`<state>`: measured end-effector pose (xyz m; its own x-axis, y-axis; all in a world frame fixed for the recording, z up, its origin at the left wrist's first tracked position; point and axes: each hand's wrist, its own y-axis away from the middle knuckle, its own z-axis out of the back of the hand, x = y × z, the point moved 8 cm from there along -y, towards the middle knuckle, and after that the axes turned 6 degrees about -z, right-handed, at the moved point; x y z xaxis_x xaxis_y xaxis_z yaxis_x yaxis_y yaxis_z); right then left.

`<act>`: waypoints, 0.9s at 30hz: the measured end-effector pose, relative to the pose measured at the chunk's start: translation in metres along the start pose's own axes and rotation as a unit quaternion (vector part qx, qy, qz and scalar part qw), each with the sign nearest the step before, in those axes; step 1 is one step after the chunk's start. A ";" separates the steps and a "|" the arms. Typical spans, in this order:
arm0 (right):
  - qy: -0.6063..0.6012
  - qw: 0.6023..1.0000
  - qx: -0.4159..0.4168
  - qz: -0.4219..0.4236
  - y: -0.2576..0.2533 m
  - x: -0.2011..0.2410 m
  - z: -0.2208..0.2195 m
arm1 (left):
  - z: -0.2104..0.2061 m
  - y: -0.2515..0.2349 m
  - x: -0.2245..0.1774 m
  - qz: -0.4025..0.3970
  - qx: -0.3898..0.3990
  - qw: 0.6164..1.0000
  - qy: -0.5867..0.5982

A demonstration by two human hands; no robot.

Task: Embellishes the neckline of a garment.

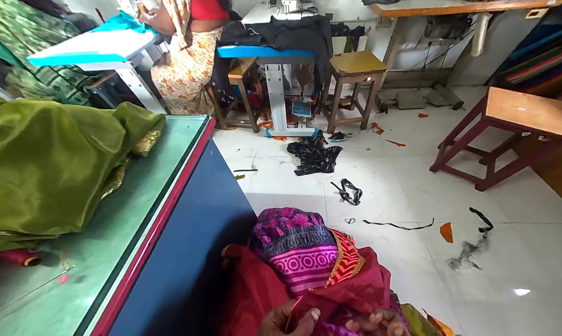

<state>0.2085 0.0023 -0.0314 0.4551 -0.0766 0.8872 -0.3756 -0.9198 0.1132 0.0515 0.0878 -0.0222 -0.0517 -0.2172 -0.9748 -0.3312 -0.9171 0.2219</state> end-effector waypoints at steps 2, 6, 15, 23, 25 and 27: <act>-0.004 1.000 0.007 -0.001 -0.001 0.001 -0.001 | 0.000 0.000 0.000 -0.005 0.002 1.000 -0.011; 0.009 1.000 0.004 0.013 0.000 0.003 -0.003 | -0.001 0.001 -0.003 -0.011 0.003 0.999 -0.039; 0.003 1.000 0.022 0.018 0.000 0.008 -0.010 | -0.001 0.001 0.000 -0.005 0.007 0.999 -0.050; -0.045 0.997 0.044 -0.039 0.001 0.008 -0.018 | -0.002 0.000 -0.001 -0.018 0.019 0.998 -0.063; -0.060 0.996 0.054 -0.048 0.001 0.008 -0.020 | -0.002 0.000 -0.001 -0.018 0.016 0.998 -0.061; -0.063 0.995 0.054 -0.056 0.000 0.007 -0.021 | -0.001 0.000 0.000 -0.014 0.014 0.998 -0.059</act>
<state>0.1948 0.0093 -0.0158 0.5888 -0.0132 0.8082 -0.2308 -0.9610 0.1524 0.0526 0.0871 -0.0219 -0.1516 -0.1504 -0.9769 -0.3598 -0.9122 0.1962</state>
